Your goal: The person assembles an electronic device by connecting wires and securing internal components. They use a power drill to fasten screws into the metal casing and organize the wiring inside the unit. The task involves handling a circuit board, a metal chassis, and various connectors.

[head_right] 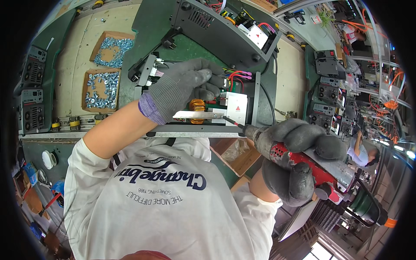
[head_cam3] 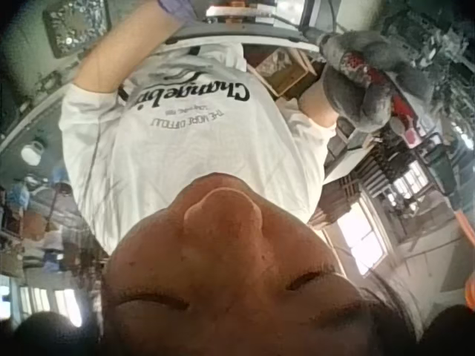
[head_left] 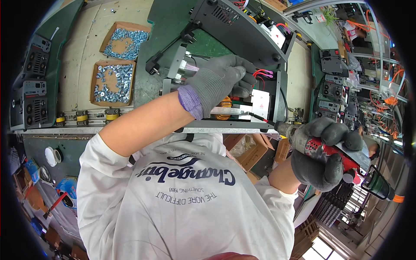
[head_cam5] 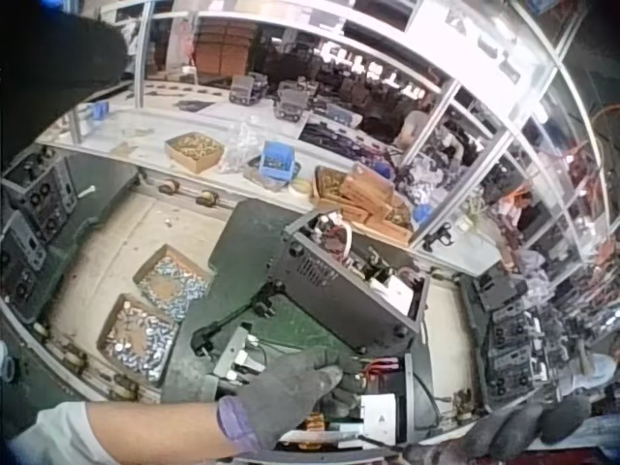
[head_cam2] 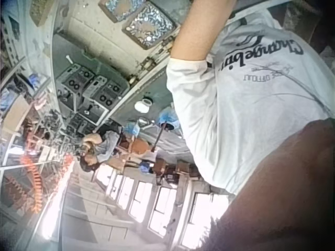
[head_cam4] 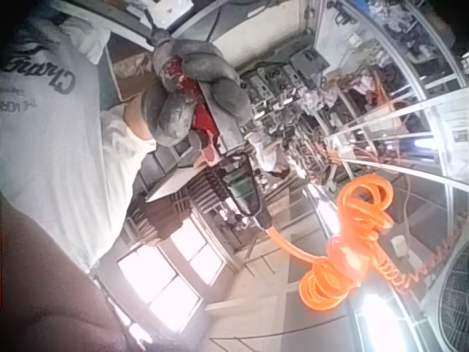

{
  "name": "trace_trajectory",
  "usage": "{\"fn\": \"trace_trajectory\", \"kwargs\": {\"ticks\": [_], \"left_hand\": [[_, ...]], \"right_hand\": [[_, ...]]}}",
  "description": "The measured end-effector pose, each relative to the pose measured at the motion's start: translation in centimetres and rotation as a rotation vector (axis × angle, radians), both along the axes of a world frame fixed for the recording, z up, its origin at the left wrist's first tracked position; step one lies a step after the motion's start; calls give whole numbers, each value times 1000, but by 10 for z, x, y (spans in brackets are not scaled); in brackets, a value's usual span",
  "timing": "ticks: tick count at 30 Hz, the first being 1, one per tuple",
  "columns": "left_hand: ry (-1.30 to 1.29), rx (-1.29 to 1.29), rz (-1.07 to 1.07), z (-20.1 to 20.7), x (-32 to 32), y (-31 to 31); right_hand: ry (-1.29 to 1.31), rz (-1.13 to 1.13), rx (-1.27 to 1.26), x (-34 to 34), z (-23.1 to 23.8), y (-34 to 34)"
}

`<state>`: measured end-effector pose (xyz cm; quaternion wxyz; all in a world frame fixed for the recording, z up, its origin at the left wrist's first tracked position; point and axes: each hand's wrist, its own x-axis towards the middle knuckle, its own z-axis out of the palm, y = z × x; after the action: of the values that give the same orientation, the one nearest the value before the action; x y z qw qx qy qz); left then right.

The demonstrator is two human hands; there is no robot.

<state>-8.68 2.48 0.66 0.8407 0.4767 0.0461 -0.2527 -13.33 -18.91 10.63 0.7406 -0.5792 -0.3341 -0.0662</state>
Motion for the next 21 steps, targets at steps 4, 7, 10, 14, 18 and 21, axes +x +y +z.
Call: {"fn": "trace_trajectory", "kwargs": {"ticks": [4, 7, 10, 14, 18, 21], "left_hand": [[5, -39, 61, -9, 3, 0], [0, 6, 77, -2, 1, -1], [10, -7, 87, 0, 1, -1], [-7, -71, 107, 1, 0, 4], [25, -110, 70, -5, 2, 6], [32, -46, 7, -4, 5, 7]], "right_hand": [[12, 22, -34, 5, 1, 10], [45, 53, -52, 7, 0, 9], [82, 43, -46, 9, 2, 13], [87, 5, -54, 14, 3, 26], [103, -43, -35, 14, 4, 30], [42, -183, -54, 12, 0, 37]]}}
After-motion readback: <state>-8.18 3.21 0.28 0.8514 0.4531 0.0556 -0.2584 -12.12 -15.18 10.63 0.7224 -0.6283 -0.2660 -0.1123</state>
